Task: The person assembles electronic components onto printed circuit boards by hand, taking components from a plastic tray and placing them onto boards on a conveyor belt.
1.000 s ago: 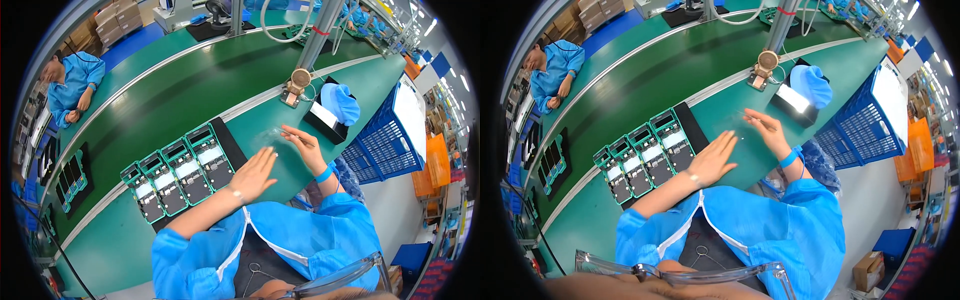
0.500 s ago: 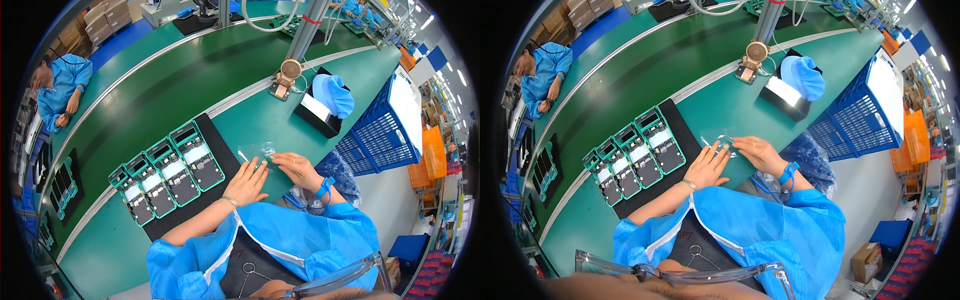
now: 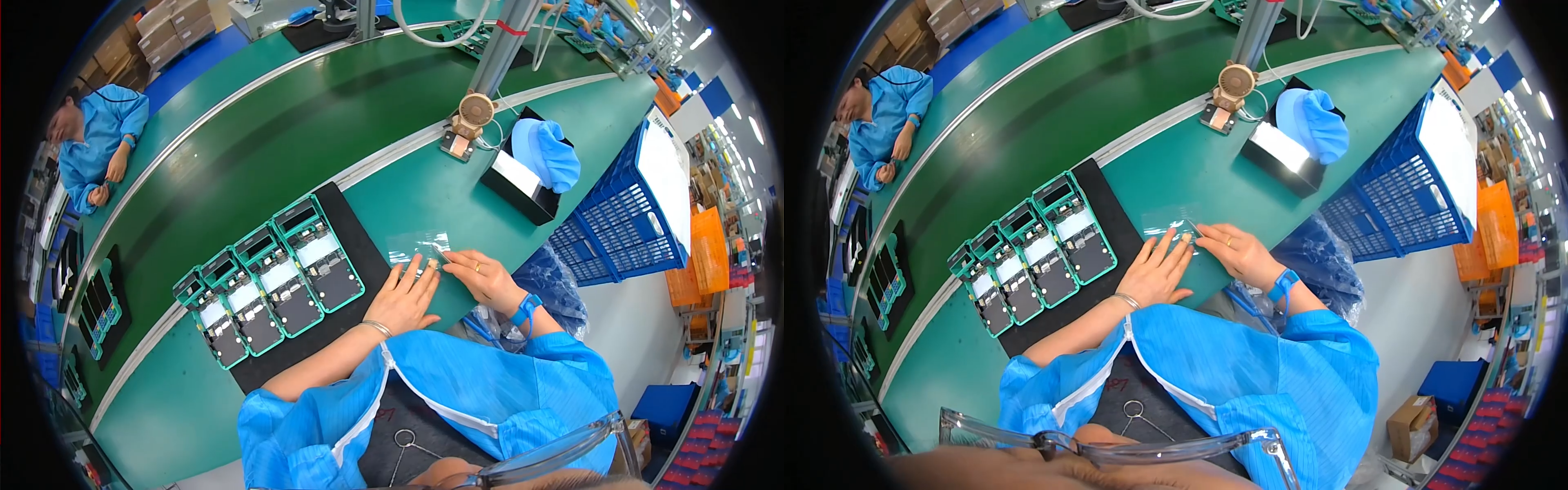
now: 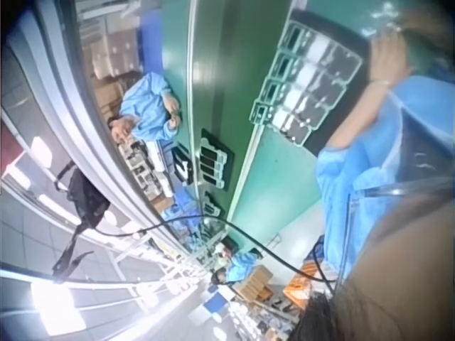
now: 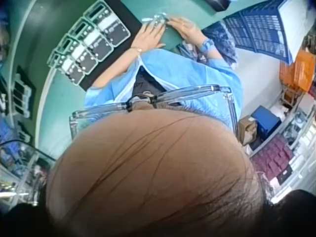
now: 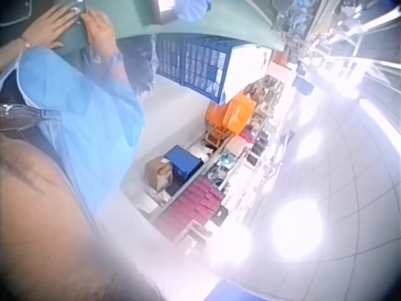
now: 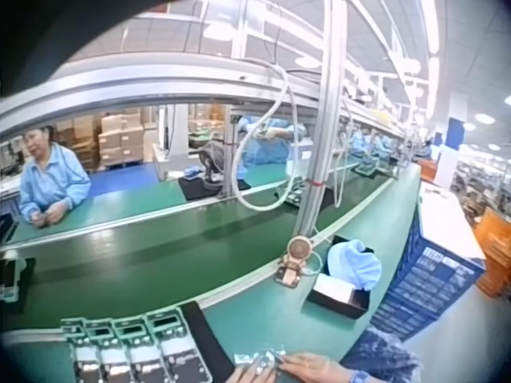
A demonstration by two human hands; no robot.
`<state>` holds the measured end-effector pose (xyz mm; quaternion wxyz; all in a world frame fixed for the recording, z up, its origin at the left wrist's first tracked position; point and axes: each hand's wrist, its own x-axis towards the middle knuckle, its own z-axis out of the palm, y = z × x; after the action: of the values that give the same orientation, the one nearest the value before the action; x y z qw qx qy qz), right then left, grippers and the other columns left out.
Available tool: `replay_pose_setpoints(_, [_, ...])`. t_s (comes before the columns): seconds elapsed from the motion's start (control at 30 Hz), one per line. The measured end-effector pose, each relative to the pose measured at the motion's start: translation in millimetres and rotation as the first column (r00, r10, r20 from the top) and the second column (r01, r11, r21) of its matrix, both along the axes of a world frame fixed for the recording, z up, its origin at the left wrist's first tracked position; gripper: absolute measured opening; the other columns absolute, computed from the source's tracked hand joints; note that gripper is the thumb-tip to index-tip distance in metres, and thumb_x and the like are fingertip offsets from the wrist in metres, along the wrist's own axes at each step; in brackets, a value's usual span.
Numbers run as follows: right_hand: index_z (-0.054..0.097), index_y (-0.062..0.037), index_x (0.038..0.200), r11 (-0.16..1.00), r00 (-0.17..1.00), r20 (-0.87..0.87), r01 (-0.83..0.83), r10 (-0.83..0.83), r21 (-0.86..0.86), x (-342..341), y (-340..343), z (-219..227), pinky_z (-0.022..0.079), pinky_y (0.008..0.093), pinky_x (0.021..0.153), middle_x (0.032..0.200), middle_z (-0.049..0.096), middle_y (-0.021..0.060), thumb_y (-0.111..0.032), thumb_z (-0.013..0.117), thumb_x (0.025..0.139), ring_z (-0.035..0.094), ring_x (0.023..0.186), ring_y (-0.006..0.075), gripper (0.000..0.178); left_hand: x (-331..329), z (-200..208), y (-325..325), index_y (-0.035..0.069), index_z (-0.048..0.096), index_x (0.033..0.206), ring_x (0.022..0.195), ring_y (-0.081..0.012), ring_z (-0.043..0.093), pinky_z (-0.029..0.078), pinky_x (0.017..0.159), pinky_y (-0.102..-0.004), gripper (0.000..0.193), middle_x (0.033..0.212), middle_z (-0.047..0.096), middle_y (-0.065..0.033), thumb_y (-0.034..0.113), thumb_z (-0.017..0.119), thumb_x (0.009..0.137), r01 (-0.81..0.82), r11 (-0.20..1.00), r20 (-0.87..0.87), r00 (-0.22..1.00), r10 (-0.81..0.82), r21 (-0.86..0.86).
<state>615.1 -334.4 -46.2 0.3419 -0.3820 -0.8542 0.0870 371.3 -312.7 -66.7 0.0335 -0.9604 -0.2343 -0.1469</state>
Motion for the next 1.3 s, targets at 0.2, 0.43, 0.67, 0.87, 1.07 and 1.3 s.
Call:
replay_pose_setpoints(0.2, [0.066,-0.0007,0.111,0.992,0.998,0.028,-0.064,0.061,0.106,-21,37,30,0.058,0.0421,0.085,0.121,0.066,0.0192,0.006,0.07,0.074,0.067,0.104,0.0376,0.038,4,3,-1,0.004,0.052,0.14,0.144,-0.0362,0.032,0.028,0.115,-0.0539,0.082,0.15,0.043,-0.015,0.059,0.066,0.081,-0.028,1.0,0.049,0.998,0.029,-0.014])
replay_pose_setpoints(0.43, [0.067,0.0001,0.111,0.927,0.925,-0.081,-0.364,0.371,0.084,-95,77,42,0.056,0.0391,0.086,0.123,0.065,0.0172,0.004,0.067,0.077,0.065,0.105,0.0339,0.034,-75,60,6,-0.002,0.062,0.114,0.112,-0.034,0.058,0.048,0.092,-0.0444,0.046,0.116,0.062,-0.016,0.014,0.076,0.073,-0.267,0.962,0.357,0.895,0.266,-0.048])
replay_pose_setpoints(0.67, [0.065,0.0008,0.114,0.853,0.864,0.029,-0.501,0.503,0.143,-137,106,31,0.056,0.0391,0.09,0.127,0.063,0.0181,0.006,0.066,0.073,0.064,0.108,0.0336,0.042,-114,56,9,0.0,0.063,0.115,0.114,-0.0355,0.055,0.046,0.093,-0.044,0.039,0.119,0.062,-0.0137,0.018,0.072,0.082,-0.509,0.857,0.227,0.847,0.481,0.084])
replay_pose_setpoints(0.87, [0.065,0.0007,0.111,0.846,0.86,0.071,-0.51,0.505,0.156,-141,112,27,0.056,0.0387,0.089,0.124,0.063,0.0181,0.001,0.065,0.076,0.065,0.108,0.0331,0.035,-112,55,9,0.0,0.062,0.116,0.112,-0.0341,0.055,0.046,0.091,-0.0423,0.039,0.12,0.062,-0.0137,0.02,0.071,0.084,-0.541,0.841,0.205,0.826,0.526,0.022])
replay_pose_setpoints(1.07, [0.065,0.0001,0.109,0.846,0.865,0.089,-0.502,0.494,0.18,-143,113,26,0.056,0.039,0.089,0.123,0.064,0.0178,-0.004,0.064,0.078,0.064,0.108,0.0326,0.031,-112,54,9,0.0,0.062,0.117,0.112,-0.0335,0.055,0.046,0.091,-0.0416,0.04,0.121,0.062,-0.0144,0.021,0.07,0.084,-0.536,0.844,0.195,0.831,0.522,0.023])
replay_pose_setpoints(1.3, [0.065,-0.0003,0.11,0.845,0.862,0.111,-0.506,0.494,0.17,-142,112,28,0.055,0.0389,0.091,0.124,0.063,0.018,-0.007,0.063,0.08,0.063,0.11,0.0327,0.031,-112,55,9,0.001,0.061,0.117,0.113,-0.034,0.055,0.046,0.09,-0.0418,0.041,0.124,0.061,-0.0143,0.022,0.071,0.084,-0.538,0.843,0.178,0.83,0.528,0.006])
